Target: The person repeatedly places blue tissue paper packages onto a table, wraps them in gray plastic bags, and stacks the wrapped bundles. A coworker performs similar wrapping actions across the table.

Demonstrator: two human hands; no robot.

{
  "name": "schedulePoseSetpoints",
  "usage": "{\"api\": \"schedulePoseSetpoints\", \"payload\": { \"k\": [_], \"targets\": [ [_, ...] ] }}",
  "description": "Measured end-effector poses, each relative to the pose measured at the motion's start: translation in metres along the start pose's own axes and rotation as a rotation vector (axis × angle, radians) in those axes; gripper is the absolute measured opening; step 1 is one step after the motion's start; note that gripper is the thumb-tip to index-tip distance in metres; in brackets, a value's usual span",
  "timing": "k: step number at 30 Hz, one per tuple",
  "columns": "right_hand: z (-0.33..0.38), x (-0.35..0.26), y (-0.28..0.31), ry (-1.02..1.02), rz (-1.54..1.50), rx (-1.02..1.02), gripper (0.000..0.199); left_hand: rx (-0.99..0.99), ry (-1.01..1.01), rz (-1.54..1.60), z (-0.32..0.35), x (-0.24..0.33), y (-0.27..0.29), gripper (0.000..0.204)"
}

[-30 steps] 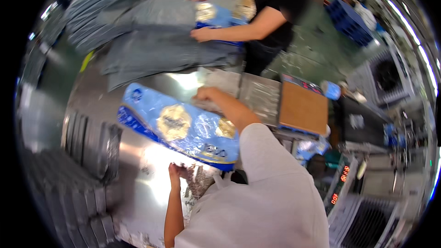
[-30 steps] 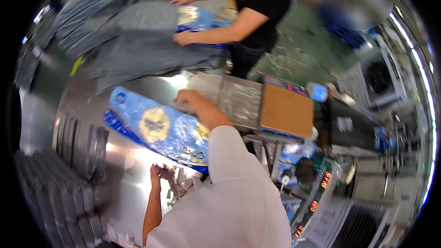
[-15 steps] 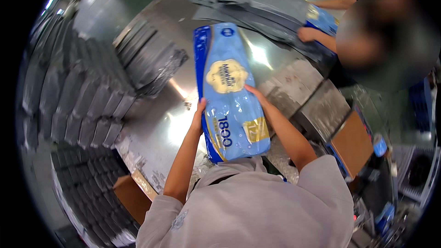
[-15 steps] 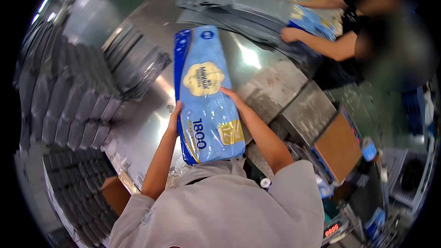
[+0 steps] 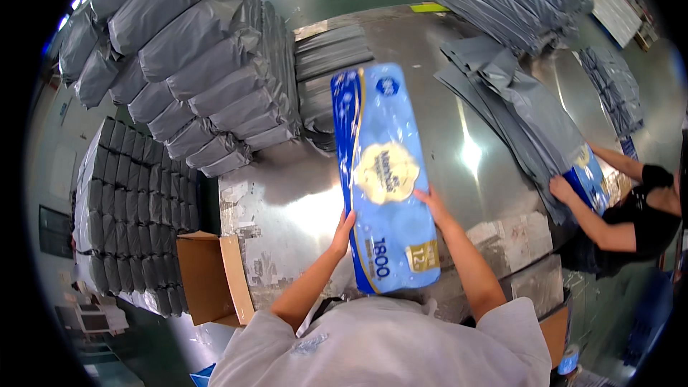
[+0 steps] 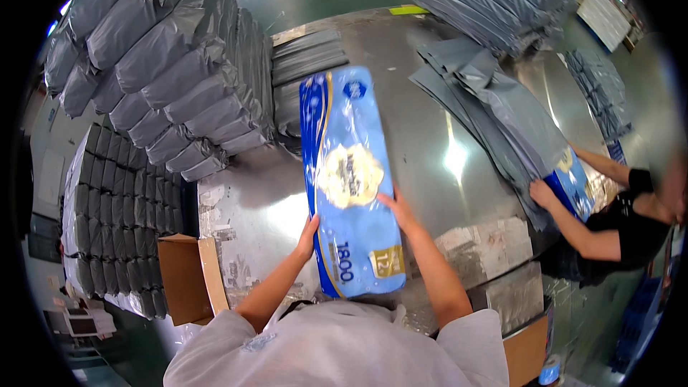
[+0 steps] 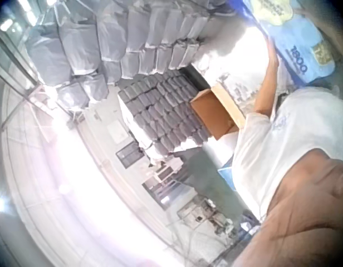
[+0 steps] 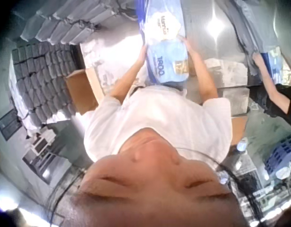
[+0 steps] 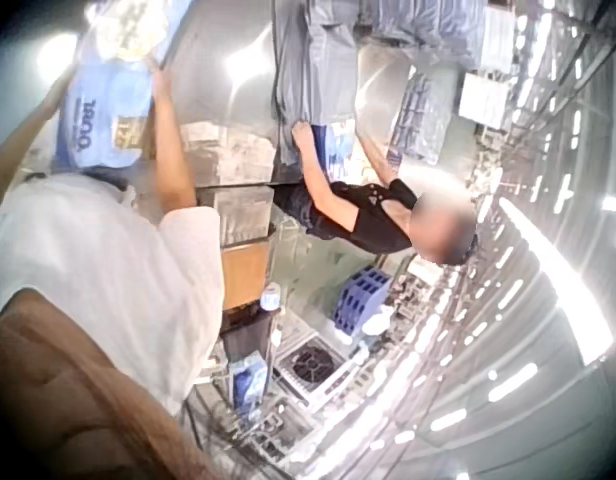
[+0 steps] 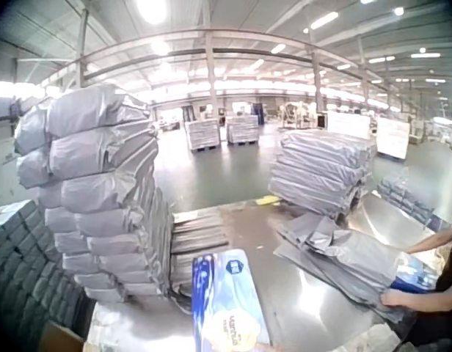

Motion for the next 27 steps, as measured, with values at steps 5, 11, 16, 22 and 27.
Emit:
{"api": "schedulePoseSetpoints", "payload": {
  "k": [5, 11, 16, 22, 27],
  "targets": [
    [-0.060, 0.114, 0.027, -0.131, 0.417, -0.149, 0.050, 0.351, 0.245, -0.462, -0.002, -0.035, 0.120, 0.049],
    [-0.219, -0.077, -0.011, 0.783, 1.195, 0.175, 0.019, 0.529, -0.561, -1.101, -0.155, 0.148, 0.135, 0.026],
    [-0.385, -0.032, -0.083, 0.668, 1.731, -0.237, 0.024, 0.250, -0.443, -1.461, -0.306, 0.162, 0.169, 0.027],
    [-0.423, -0.049, -0.054, 0.462, 1.558, -0.124, 0.022, 0.115, -0.265, -1.859, -0.327, 0.158, 0.152, 0.031],
    [-0.378, -0.087, -0.035, 0.438, 0.795, 0.176, 0.012, 0.564, -0.455, -1.610, -0.338, 0.185, 0.175, 0.020]
  ]
}}
Point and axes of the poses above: each hand's wrist, its own z-axis away from the middle knuckle, its own y-axis out of the back of the hand, x = y × z, the point moved 9 cm from there along -z, towards the middle knuckle, and after that the axes turned 1 degree about x, right-handed, at the moved point
